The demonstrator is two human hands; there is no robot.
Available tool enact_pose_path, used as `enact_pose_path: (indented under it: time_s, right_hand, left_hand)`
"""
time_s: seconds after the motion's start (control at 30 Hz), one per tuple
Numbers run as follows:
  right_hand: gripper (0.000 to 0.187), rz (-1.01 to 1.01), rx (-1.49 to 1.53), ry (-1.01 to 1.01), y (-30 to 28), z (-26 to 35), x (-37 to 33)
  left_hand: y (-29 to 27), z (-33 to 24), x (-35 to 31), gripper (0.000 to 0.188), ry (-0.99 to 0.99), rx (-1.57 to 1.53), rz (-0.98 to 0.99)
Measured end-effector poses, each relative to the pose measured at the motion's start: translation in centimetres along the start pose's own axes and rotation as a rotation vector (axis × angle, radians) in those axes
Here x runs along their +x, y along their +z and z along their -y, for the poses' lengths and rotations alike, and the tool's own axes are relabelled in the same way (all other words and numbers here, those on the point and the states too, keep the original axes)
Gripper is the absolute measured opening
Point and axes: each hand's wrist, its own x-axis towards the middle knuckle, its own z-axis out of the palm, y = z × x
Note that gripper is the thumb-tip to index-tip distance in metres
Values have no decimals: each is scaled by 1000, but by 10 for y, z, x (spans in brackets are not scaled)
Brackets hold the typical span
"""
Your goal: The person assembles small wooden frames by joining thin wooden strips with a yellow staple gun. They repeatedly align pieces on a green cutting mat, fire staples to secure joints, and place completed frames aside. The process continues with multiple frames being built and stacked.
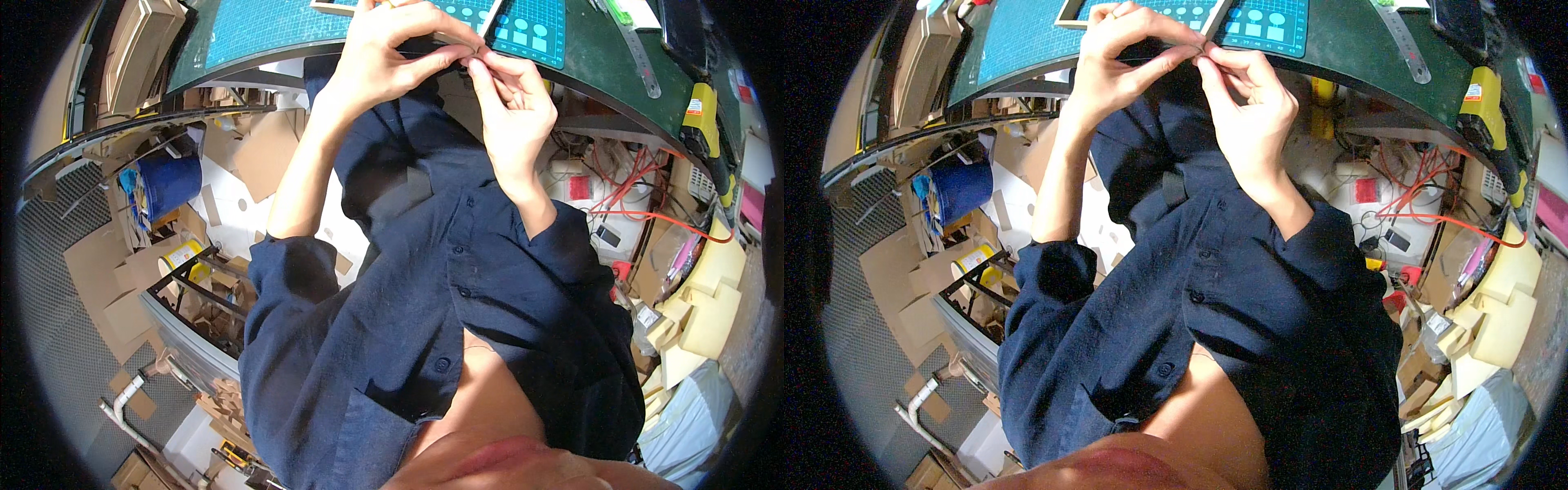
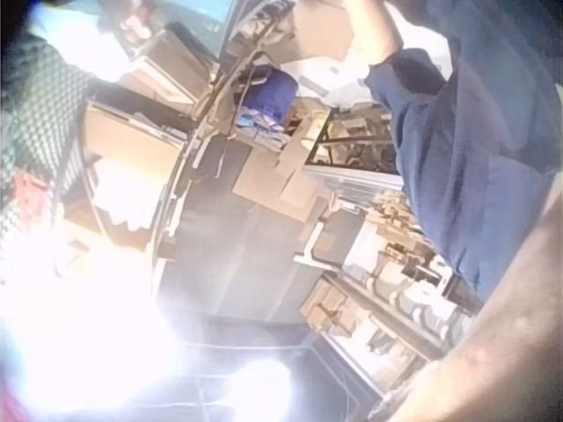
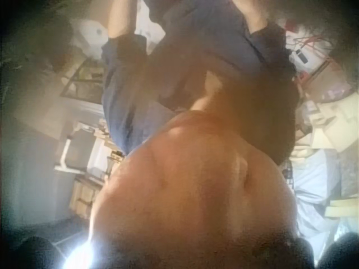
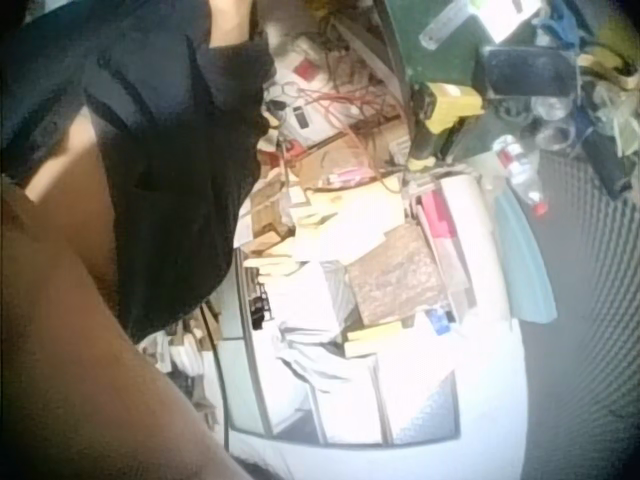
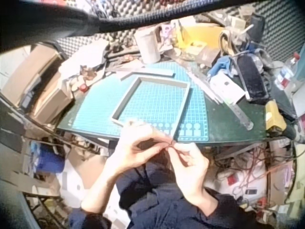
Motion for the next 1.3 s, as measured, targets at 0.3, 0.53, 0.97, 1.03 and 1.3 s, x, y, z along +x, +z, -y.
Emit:
enact_pose_path:
  time_s: [0.3, 0.53, 0.97, 1.03, 1.3]
  right_hand:
    - [14, -10, 97, 32, 3, 1, 0]
    - [14, -24, 132, 11, 5, -5, 0]
    - [12, -40, 57, -7, 6, 3, 2]
    - [12, -45, 65, 0, 7, 3, 2]
    - [13, -49, 125, -11, 8, -1, 0]
  left_hand:
    - [0, -1, 3, 11, -130, -228, -3]
    - [-3, 0, 5, 12, -112, -141, 34]
    - [4, 12, 0, 16, 121, -40, -55]
    - [6, 14, 2, 17, 140, -77, -80]
    - [11, 9, 1, 19, 72, -115, -112]
